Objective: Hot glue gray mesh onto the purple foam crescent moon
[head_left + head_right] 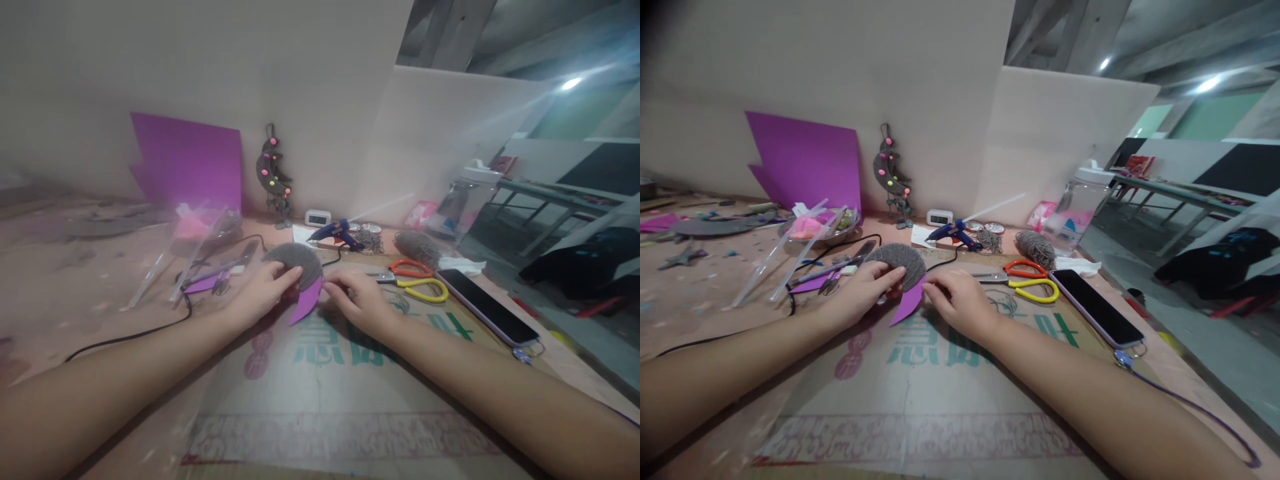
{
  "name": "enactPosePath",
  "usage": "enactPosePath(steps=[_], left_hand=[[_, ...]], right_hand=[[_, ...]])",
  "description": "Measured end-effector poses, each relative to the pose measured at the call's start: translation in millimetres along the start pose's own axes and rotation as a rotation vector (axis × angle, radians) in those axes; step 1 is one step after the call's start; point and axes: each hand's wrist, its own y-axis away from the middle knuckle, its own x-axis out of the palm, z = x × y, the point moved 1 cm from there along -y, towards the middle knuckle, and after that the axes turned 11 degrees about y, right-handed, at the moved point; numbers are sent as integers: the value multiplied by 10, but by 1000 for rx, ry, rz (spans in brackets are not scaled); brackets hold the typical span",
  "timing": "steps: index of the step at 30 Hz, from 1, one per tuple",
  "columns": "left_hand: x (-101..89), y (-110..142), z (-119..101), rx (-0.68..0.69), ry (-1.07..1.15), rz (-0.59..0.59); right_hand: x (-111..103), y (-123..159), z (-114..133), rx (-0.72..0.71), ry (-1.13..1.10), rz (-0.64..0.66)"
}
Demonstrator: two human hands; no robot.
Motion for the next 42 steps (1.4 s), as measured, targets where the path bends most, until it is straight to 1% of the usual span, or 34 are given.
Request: enactPosePath(steps=[4,7,10,13,15,17,21,25,28,30,33,36,39,40,42], left_hand=[[-8,-20,37,26,29,-2],[5,-23,39,20,74,3],[34,-3,12,-20,165,-5],[63,18,-9,-49,261,-31],[70,16,-1,-50,285,-31],[63,2,22,-40,279,-25],[21,-33,61,-6,250,-36],[-8,-39,45,34,195,-66],[12,-20,18,38,236,-44],[34,12,-5,54,277,-38],[52,89,-54,105,280,-43],[49,163,-104,131,193,39],[40,198,-135,243,138,62],[44,200,-135,260,138,72],[65,190,-123,228,150,106]], right_hand=[[-2,1,52,-120,101,115],[2,-10,63,-132,127,153],[10,-16,52,-87,116,141],[17,-15,31,10,95,128],[19,-14,20,78,63,132],[20,-14,16,116,35,137],[28,-18,12,122,27,130],[65,-17,-19,145,9,153],[88,-19,-48,162,-7,132],[88,-21,-53,145,-23,108],[57,-14,-24,60,-16,91],[17,6,20,-41,29,96],[4,23,41,-115,52,65],[9,26,41,-136,57,53],[29,29,34,-163,69,40]])
